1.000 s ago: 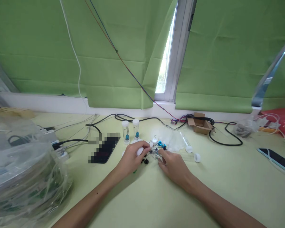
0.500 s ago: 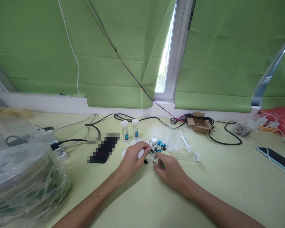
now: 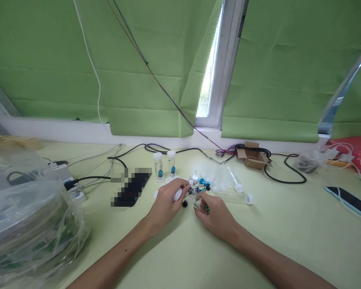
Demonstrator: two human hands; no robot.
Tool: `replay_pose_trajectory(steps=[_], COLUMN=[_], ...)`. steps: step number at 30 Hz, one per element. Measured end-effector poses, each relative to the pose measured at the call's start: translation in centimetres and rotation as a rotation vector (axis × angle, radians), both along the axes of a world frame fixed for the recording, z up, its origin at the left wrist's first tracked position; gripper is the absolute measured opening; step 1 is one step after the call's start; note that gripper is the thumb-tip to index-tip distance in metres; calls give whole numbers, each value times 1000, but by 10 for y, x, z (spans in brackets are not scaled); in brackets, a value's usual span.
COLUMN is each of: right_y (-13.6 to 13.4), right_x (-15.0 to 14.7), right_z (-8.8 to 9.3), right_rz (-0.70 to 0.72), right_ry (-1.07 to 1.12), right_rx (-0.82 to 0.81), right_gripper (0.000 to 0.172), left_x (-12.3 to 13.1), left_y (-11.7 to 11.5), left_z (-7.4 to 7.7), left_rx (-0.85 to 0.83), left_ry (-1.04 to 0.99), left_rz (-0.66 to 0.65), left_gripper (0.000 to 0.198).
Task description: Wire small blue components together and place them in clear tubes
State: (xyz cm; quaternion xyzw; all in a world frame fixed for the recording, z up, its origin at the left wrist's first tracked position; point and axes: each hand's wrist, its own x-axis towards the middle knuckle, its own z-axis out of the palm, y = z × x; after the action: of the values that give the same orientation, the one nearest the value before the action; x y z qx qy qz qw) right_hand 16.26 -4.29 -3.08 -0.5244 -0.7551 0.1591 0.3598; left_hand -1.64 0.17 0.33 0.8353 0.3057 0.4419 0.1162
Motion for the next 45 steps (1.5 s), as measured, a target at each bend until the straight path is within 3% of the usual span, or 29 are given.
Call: replay_pose_trajectory(steps=[20, 34, 45], right_y=[-6, -4, -7], right_x=[-4, -1, -2], right_z=[4, -8, -2], right_rz=[41, 13, 53], right_ry=[-35, -185, -319], right_rx=[37, 114, 69], right_gripper=[12, 18, 21], left_x=[7, 16, 17], left_y=[-13, -19, -19], left_z=[0, -13, -14], left_rx=[-254, -319, -312], left_ry=[52, 57, 42], left_rz=[-37, 25, 23], left_gripper=[35, 22, 20])
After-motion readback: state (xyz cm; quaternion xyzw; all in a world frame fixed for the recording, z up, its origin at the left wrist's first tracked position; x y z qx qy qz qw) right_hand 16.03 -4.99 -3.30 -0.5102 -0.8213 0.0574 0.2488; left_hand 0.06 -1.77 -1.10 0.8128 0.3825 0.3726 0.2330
